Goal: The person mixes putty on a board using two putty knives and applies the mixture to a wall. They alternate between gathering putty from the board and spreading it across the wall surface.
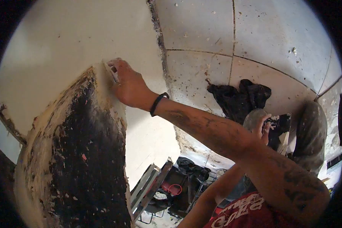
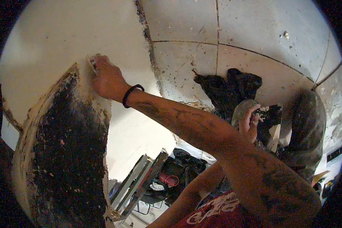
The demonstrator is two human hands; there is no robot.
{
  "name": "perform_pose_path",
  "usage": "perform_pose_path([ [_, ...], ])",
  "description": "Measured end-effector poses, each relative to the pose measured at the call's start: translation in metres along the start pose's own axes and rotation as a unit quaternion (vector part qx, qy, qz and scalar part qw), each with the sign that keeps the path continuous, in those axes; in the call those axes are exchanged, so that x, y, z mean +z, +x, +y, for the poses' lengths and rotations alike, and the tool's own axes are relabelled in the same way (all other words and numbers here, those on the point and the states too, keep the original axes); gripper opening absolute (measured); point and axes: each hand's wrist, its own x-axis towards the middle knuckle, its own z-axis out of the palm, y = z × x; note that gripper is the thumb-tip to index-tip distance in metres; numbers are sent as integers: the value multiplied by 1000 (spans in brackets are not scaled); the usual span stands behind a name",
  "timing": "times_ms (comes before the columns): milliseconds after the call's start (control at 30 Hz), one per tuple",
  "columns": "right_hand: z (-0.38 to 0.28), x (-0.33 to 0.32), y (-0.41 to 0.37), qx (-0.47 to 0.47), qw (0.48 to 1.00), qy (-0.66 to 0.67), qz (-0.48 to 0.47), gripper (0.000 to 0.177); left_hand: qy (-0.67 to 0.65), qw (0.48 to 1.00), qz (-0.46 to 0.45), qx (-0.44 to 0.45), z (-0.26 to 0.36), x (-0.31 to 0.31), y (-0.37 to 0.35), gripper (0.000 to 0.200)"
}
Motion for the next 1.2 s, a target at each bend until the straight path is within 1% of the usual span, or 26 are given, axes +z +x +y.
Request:
perform_pose_path([
  [133, -16, 6, -5, 13, 999, -34, -25, 51, 13, 1000, 10, -6, -7, 5, -1, 30],
  [233, -21, 2, -12, -37, 999, 10, -14, 51, 64, 994, 48, 79, -4, 5, 1, 29],
  [333, -32, -11, -28, -48, 996, 58, -41, 49, 75, 983, 59, 158, 6, -2, 8, 29],
  [433, -55, -41, -59, -16, 983, 118, -142, 46, -40, 992, 91, 81, 11, 8, 7, 30],
  [467, -65, -53, -71, -11, 975, 158, -158, 51, -17, 990, 109, 91, 3, 9, 8, 37],
  [567, -82, -103, -99, -45, 969, 182, -163, 57, 47, 982, 92, 158, -14, 8, 13, 41],
  [600, -89, -125, -106, 27, 966, 182, -182, 61, -3, 990, 66, 124, -24, 10, 15, 47],
  [667, -108, -173, -109, -17, 975, 62, -212, 50, 177, 977, 57, 104, -60, 5, 28, 45],
  [700, -118, -198, -110, -41, 974, 3, -223, 46, 266, 958, 50, 94, -68, 8, 24, 45],
  [733, -126, -223, -108, -196, 931, -165, -259, 38, 190, 973, 94, 92, -34, 11, 11, 47],
  [767, -134, -248, -106, -357, 850, -305, -239, 30, 93, 985, 100, 106, -16, 11, 2, 51],
  [800, -160, -269, -110, -372, 830, -341, -236, 27, -4, 987, 104, 121, 3, 11, -6, 54],
  [833, -186, -290, -115, -387, 810, -375, -233, 23, -119, 979, 69, 151, -4, 11, -5, 59],
  [867, -207, -310, -125, -389, 798, -405, -217, 23, -127, 973, 76, 176, -14, 9, -7, 53],
  [933, -248, -352, -151, -445, 763, -423, -204, 27, -147, 957, 95, 232, -24, 9, -14, 42],
  [967, -267, -375, -166, -475, 749, -420, -194, 30, -200, 950, 96, 219, -20, 16, -22, 44],
  [1000, -283, -398, -184, -493, 746, -409, -182, 33, -253, 940, 97, 205, -15, 23, -31, 47],
  [1033, -294, -419, -203, -493, 762, -383, -173, 35, -306, 928, 98, 191, -10, 29, -44, 50],
  [1067, -290, -438, -231, -406, 853, -296, -142, 44, -357, 913, 109, 165, 12, 39, -68, 43],
  [1100, -282, -452, -260, -306, 923, -204, -112, 53, -385, 898, 88, 193, 18, 46, -83, 38],
  [1133, -275, -462, -286, -193, 971, -113, -82, 62, -415, 881, 66, 219, 22, 54, -98, 35],
  [1167, -278, -460, -307, -116, 989, -15, -85, 68, -447, 859, 45, 246, 27, 64, -112, 32],
  [1200, -279, -458, -328, -40, 993, 88, -73, 75, -444, 850, 99, 265, 37, 71, -129, 33],
])
